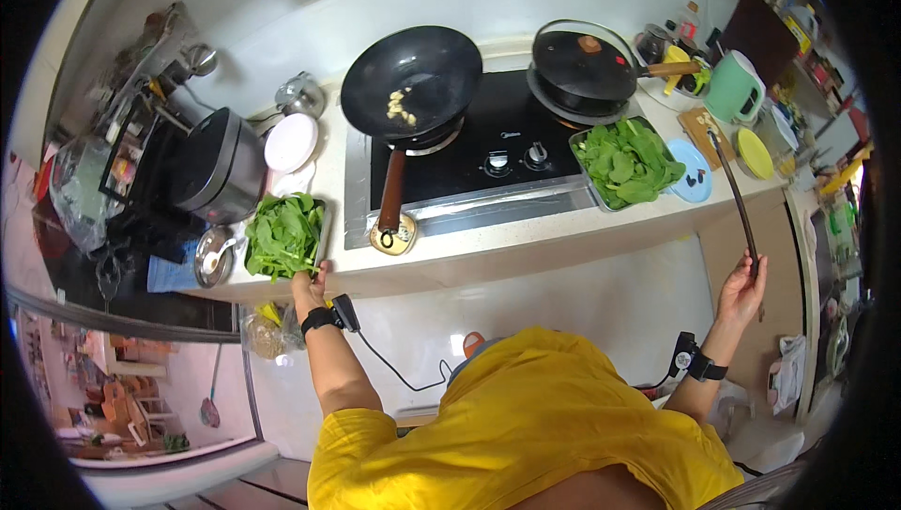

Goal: The person stir-fries leafy green vegetables in a wok using chopsticks. They add seasonings from small containers and continue to stir the vegetables until they are cooked.

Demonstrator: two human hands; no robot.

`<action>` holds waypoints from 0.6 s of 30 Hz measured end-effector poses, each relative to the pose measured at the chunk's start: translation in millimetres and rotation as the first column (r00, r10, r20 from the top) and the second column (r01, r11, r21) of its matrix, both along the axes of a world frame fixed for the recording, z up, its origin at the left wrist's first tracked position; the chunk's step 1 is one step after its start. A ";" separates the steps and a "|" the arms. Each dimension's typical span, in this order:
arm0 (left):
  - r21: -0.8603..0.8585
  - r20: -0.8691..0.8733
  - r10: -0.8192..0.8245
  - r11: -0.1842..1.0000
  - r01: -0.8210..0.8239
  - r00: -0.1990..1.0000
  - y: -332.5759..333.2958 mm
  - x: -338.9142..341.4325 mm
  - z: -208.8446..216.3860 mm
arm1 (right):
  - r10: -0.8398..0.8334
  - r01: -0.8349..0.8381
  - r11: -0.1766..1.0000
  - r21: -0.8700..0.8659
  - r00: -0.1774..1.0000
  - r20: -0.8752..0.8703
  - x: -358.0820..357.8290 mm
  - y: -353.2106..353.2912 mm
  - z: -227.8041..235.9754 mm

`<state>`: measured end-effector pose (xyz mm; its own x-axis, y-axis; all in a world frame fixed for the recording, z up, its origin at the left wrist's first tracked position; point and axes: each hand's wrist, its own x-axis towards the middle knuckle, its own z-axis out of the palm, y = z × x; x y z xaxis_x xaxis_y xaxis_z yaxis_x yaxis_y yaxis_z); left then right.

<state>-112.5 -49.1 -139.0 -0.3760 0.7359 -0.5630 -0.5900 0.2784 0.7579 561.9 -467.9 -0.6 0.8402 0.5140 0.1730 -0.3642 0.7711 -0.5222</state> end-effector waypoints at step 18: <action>0.083 -0.511 -0.243 0.941 0.328 0.824 -62.6 -45.1 191.6 | 0.171 -0.173 0.984 -0.033 0.984 -0.056 19.8 67.6 -21.1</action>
<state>-157.6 -111.8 52.6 -0.3278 0.9167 -0.2285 -0.0458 0.2262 0.9730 581.6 -400.3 -21.7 0.7465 0.6565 0.1082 -0.5175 0.6750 -0.5259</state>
